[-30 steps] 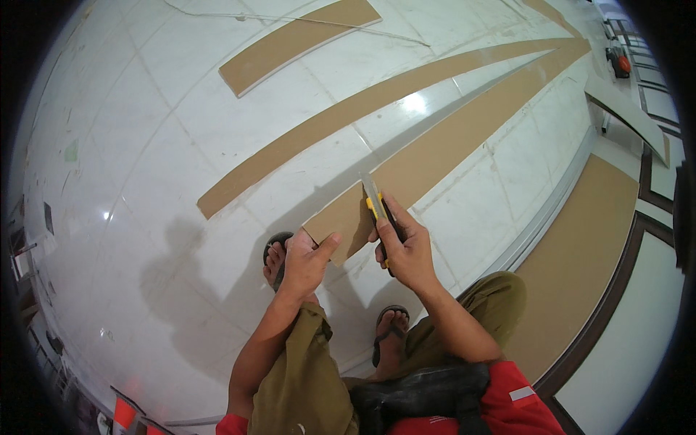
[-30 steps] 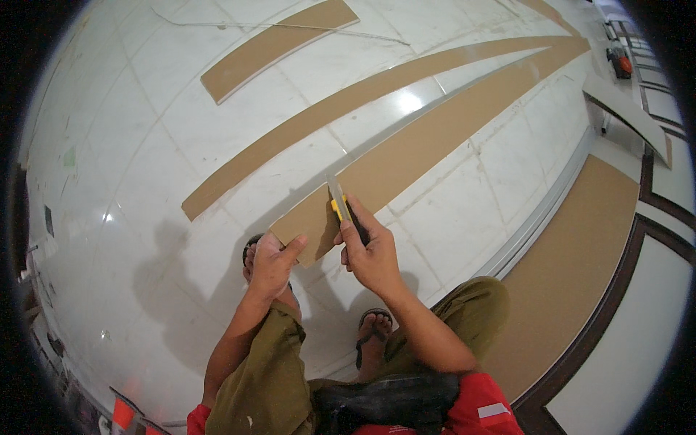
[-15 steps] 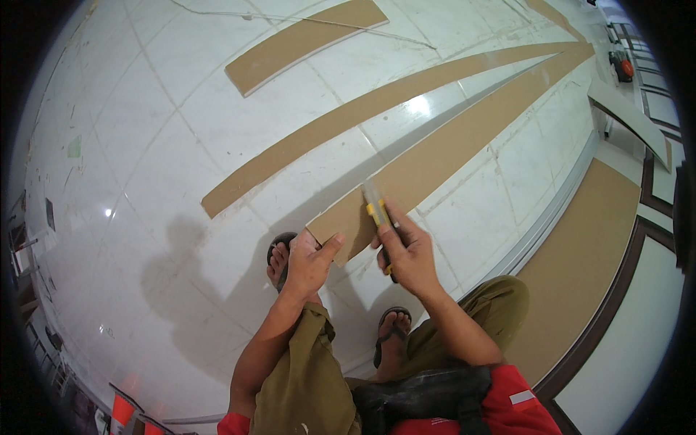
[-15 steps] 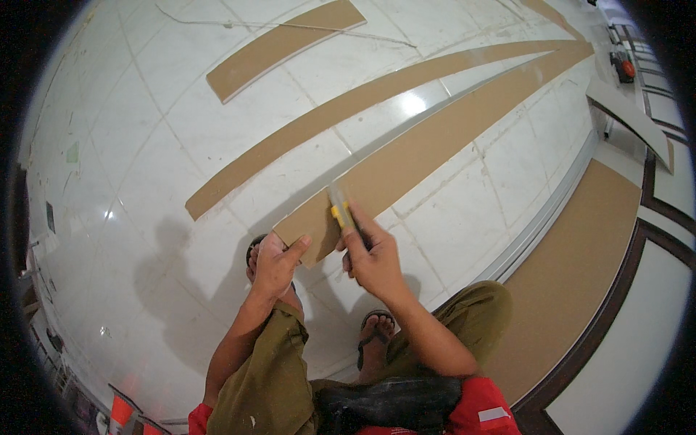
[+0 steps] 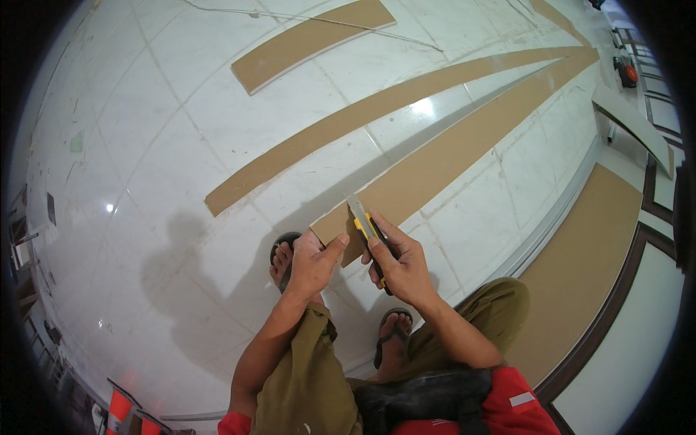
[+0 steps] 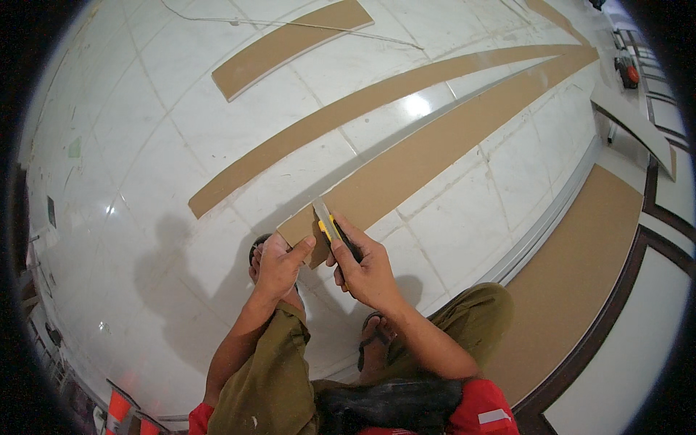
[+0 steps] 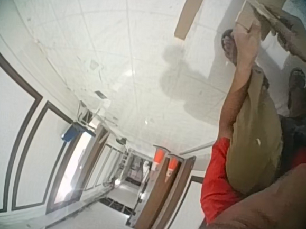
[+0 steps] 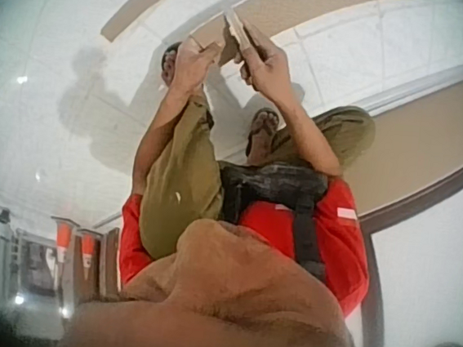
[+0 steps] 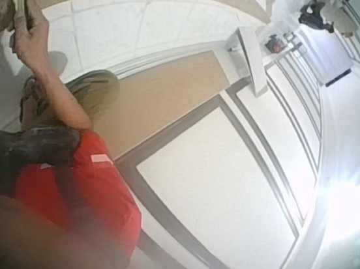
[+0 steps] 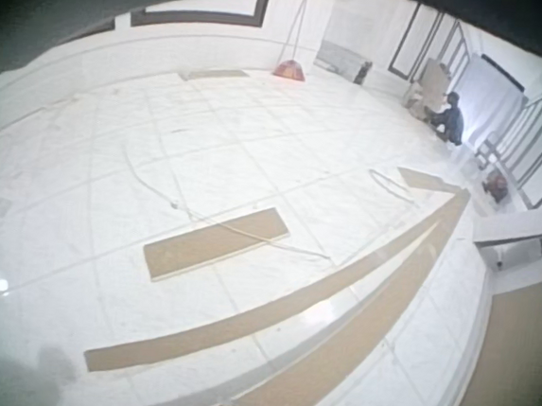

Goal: The person cuts a long strip from a large panel on the floor using a utility knife.

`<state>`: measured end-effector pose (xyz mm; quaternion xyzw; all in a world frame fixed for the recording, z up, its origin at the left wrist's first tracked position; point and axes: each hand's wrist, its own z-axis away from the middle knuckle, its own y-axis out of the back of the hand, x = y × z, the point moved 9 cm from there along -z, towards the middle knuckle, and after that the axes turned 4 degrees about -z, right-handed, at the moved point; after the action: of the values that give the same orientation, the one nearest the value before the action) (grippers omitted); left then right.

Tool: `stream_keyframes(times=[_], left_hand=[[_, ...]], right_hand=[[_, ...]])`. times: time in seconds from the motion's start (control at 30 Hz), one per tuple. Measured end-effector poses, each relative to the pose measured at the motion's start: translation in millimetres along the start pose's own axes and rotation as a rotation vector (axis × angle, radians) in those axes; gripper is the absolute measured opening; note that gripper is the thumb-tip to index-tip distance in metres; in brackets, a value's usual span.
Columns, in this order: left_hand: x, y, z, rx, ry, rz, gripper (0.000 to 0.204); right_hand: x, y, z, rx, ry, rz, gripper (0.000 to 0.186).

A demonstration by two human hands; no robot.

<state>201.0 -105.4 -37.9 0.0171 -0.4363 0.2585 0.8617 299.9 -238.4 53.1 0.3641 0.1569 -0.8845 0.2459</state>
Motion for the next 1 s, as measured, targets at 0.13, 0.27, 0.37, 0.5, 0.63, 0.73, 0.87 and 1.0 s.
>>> stream_keyframes(times=[0.13, 0.27, 0.37, 0.5, 0.63, 0.73, 0.87, 1.0], left_hand=[[3.9, 0.3, 0.5, 0.045, -0.052, 0.048, 0.043], [-1.0, 3.5, 0.6, 0.022, -0.045, 0.012, 0.044], [6.4, -1.2, 1.2, 0.031, -0.04, 0.004, 0.044], [4.4, 3.6, 0.6, 0.031, -0.043, -0.045, 0.044], [7.8, 1.0, 1.4, 0.031, -0.059, -0.01, 0.043], [8.6, -1.1, 1.7, 0.011, -0.063, 0.072, 0.043], [8.3, 0.6, 2.7, 0.011, -0.049, 0.021, 0.042], [16.1, -0.8, 2.3, 0.002, -0.06, -0.008, 0.041]], right_hand=[[-1.4, 17.8, -7.7, 0.151, 0.012, -0.048, 0.052], [2.9, -0.7, -3.0, 0.068, -0.021, 0.048, 0.053], [0.0, 11.3, -4.4, 0.143, -0.006, -0.026, 0.053], [1.1, 2.6, -4.9, 0.038, -0.016, 0.032, 0.054], [1.6, 1.6, -1.6, 0.075, -0.005, -0.025, 0.054], [1.5, 6.2, -5.0, 0.069, -0.007, -0.027, 0.053], [4.7, -6.9, 2.5, 0.039, -0.019, -0.025, 0.052], [2.0, 3.9, -3.4, 0.083, -0.01, -0.022, 0.053]])
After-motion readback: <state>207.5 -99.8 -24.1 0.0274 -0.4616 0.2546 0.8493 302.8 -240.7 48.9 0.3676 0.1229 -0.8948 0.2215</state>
